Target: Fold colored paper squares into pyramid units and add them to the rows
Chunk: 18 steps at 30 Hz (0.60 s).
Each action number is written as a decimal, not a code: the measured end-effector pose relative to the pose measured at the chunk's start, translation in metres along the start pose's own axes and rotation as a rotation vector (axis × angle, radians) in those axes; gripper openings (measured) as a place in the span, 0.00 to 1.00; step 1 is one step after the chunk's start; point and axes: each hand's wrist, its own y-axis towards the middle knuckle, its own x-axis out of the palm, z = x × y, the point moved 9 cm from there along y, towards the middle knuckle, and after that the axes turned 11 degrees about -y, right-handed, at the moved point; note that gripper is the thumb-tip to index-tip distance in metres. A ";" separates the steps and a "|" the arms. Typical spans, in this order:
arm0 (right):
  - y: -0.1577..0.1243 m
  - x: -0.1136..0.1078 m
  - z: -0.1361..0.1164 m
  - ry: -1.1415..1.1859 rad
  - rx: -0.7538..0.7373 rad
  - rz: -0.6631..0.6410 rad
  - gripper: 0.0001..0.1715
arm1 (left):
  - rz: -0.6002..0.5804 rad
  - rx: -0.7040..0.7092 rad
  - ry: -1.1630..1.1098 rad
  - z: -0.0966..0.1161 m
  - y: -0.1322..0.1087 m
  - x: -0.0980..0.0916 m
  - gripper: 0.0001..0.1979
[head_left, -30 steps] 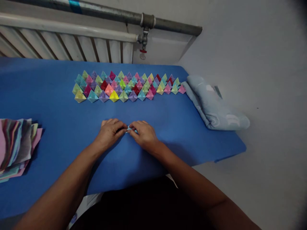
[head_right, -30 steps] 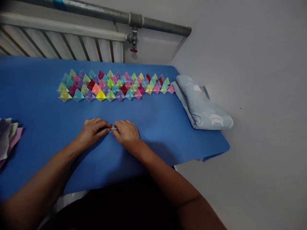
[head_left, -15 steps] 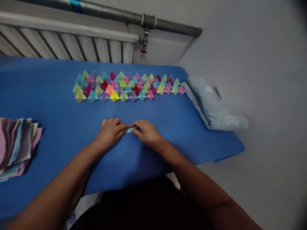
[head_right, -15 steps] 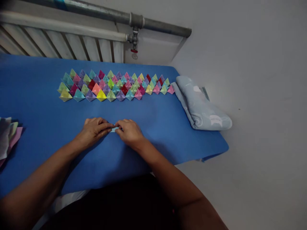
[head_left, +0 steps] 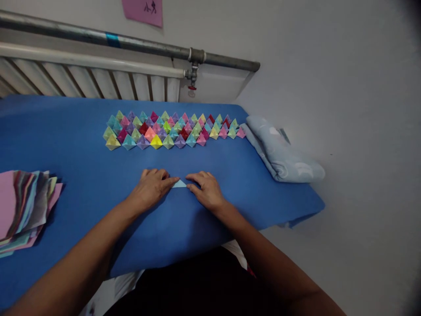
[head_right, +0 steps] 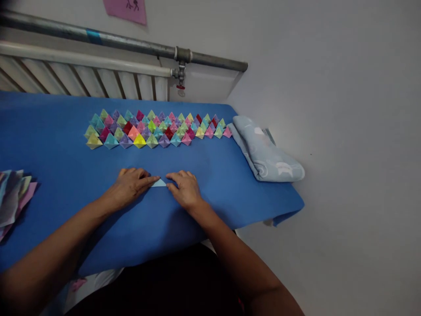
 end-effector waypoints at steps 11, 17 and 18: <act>-0.009 0.007 -0.009 -0.177 -0.172 0.006 0.18 | -0.172 0.023 0.006 0.002 0.007 0.003 0.18; -0.010 0.001 -0.001 -0.016 -0.128 0.097 0.16 | -0.221 0.030 -0.081 -0.007 0.017 0.006 0.17; -0.010 -0.001 0.000 0.022 -0.120 0.114 0.15 | -0.222 0.036 -0.098 -0.009 0.018 0.006 0.17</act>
